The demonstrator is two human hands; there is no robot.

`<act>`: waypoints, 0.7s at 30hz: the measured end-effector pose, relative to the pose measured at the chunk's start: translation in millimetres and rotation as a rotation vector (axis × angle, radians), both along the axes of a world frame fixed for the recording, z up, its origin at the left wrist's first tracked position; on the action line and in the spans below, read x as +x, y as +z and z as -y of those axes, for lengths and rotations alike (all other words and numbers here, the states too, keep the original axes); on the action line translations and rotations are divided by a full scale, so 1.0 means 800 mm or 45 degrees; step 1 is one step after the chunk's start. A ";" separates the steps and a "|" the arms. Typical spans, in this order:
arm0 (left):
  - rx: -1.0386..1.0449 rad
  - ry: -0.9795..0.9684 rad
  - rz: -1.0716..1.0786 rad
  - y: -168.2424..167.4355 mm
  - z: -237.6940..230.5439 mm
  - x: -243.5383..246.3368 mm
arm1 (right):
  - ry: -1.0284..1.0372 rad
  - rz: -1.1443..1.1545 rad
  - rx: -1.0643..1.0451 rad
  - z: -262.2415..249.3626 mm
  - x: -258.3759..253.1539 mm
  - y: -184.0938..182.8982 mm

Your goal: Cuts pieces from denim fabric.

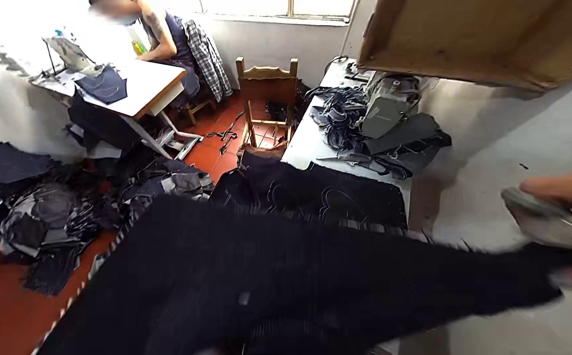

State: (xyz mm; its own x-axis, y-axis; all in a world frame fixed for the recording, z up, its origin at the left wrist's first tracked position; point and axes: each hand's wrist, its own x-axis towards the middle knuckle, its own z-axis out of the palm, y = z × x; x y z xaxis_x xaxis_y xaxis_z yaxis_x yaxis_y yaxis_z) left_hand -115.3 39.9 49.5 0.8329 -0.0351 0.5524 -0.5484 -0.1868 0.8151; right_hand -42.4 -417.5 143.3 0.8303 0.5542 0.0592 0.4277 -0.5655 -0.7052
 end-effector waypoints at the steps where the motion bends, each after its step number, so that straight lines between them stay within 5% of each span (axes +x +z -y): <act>1: 0.066 0.105 -0.013 0.011 0.028 0.036 | -0.033 0.109 -0.130 0.006 0.019 0.007; 4: 0.433 0.431 -0.107 -0.032 0.093 0.154 | -0.204 0.168 -0.255 0.028 0.104 -0.039; 8: 0.906 0.583 -0.549 -0.150 0.142 0.240 | -0.694 0.119 -0.457 0.013 0.175 -0.201; 13: 0.934 0.736 -0.483 -0.188 0.148 0.260 | -1.000 0.117 -0.293 -0.059 0.115 -0.346; 16: 1.152 0.753 -0.393 -0.181 0.153 0.258 | -1.101 -0.216 -0.195 -0.075 0.075 -0.394; 21: 1.472 0.533 -0.547 -0.170 0.135 0.279 | -1.374 -0.044 -0.292 -0.071 -0.030 -0.469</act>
State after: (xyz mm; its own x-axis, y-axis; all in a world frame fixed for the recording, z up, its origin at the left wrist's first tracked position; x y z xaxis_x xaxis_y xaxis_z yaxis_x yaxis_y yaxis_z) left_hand 107.6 -68.1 -86.9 0.9978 -0.0047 0.0654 -0.0153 -0.9866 0.1626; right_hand -66.1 -360.7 -232.2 0.8837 -0.4677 0.0153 -0.3871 -0.7490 -0.5376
